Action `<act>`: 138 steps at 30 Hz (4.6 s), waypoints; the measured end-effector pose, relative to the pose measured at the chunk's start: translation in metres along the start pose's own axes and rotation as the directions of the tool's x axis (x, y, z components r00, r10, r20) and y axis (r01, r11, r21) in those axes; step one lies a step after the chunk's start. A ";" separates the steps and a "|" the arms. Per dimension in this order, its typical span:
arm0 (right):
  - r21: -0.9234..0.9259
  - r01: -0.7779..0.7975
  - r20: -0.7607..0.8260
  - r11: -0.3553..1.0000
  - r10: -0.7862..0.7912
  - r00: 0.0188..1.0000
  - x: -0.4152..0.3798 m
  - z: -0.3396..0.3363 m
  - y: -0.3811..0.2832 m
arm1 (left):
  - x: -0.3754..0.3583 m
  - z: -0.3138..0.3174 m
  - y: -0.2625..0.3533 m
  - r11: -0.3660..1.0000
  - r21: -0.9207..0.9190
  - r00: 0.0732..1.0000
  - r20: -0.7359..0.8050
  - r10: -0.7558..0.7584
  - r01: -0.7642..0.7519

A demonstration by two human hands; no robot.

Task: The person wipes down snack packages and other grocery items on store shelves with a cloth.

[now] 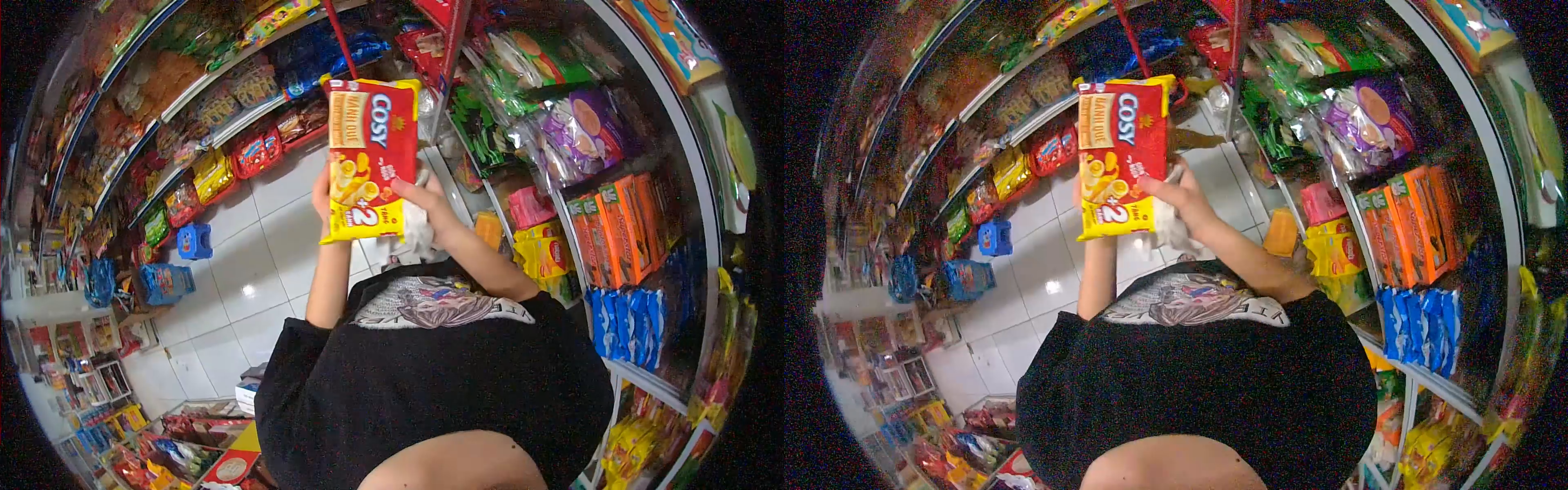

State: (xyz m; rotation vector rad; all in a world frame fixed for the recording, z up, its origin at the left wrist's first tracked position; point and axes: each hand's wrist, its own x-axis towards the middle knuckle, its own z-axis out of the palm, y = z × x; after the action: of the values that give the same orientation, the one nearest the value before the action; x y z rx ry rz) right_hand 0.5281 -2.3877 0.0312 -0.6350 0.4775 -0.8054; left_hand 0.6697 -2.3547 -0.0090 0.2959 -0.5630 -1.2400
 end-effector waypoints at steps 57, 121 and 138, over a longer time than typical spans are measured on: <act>-0.665 0.740 0.548 0.101 -0.608 0.575 0.017 0.007 -0.107 | 0.012 0.037 -0.040 0.779 -0.067 0.770 -0.116 -0.627 0.624; -0.131 0.853 -0.551 0.506 -0.752 0.362 -0.090 -0.149 -0.107 | 0.045 0.157 -0.130 0.682 0.211 0.575 0.398 -0.714 0.701; -0.389 0.865 -0.546 0.318 -0.835 0.062 -0.187 -0.275 -0.281 | 0.049 0.095 -0.107 0.687 0.423 0.715 0.121 -0.689 0.591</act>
State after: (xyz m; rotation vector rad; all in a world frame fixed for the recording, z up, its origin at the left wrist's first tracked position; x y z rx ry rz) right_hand 0.1035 -2.4825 0.0537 -0.5187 0.7476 -2.3239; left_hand 0.5411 -2.4260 0.0270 0.6849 -0.9821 -1.8931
